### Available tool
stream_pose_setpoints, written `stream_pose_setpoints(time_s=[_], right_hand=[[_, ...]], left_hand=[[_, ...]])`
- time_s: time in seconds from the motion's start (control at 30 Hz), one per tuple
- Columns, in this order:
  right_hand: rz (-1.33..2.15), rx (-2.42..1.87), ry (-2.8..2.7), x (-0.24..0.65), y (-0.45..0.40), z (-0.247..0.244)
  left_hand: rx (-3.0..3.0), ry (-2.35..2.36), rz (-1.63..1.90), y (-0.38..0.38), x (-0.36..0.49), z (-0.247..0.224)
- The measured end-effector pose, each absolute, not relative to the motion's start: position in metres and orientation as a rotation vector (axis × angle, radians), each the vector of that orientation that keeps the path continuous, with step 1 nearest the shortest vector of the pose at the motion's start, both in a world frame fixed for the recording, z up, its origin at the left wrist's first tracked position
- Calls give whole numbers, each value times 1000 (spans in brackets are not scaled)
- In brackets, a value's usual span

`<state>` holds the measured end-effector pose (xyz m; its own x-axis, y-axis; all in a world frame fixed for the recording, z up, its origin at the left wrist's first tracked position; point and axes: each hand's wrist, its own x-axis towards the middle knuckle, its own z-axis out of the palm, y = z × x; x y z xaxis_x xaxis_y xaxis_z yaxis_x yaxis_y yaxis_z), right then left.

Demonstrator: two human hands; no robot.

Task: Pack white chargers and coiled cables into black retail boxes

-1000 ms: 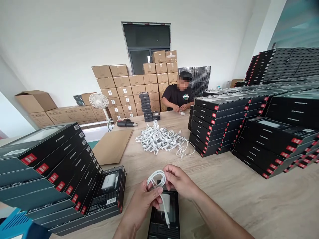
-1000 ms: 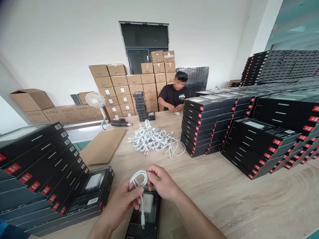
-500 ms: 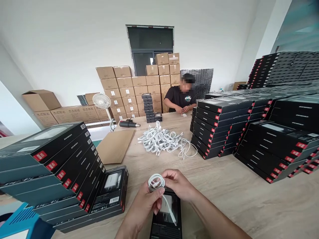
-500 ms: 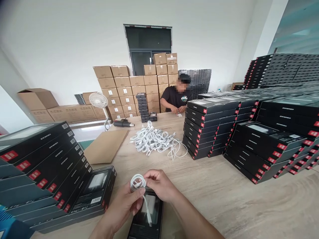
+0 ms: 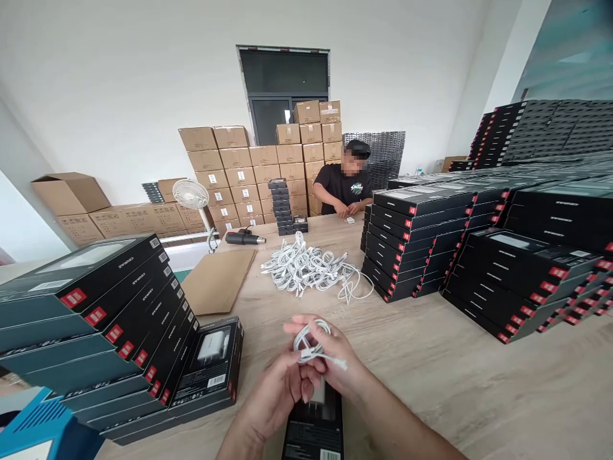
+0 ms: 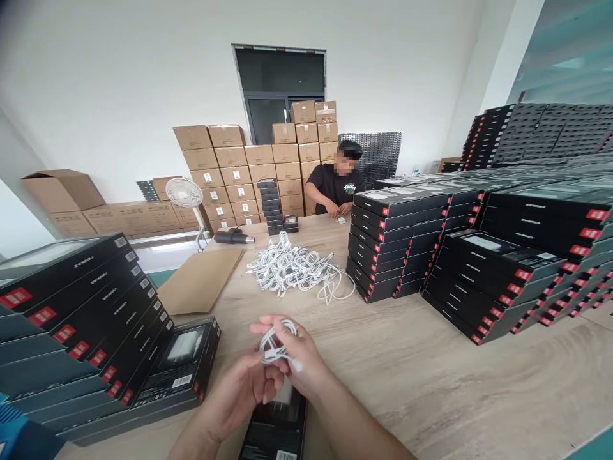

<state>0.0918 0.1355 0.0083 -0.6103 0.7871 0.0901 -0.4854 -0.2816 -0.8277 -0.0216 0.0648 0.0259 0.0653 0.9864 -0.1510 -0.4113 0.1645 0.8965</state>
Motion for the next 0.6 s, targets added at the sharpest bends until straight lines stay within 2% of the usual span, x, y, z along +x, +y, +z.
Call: stream_pose_setpoints(time_s=[0.27, 0.4, 0.53, 0.6], right_hand=[[2083, -395, -890, 86, 134, 10], [2022, -340, -734, 89, 131, 18], [2033, -197, -947, 101, 125, 24], [1951, -280, -1126, 107, 122, 24]], left_hand=[[949, 1225, 1249, 69, -25, 23], [851, 1166, 1338, 71, -19, 24], [743, 1092, 1390, 71, -14, 25], [833, 1127, 1322, 70, -12, 25]])
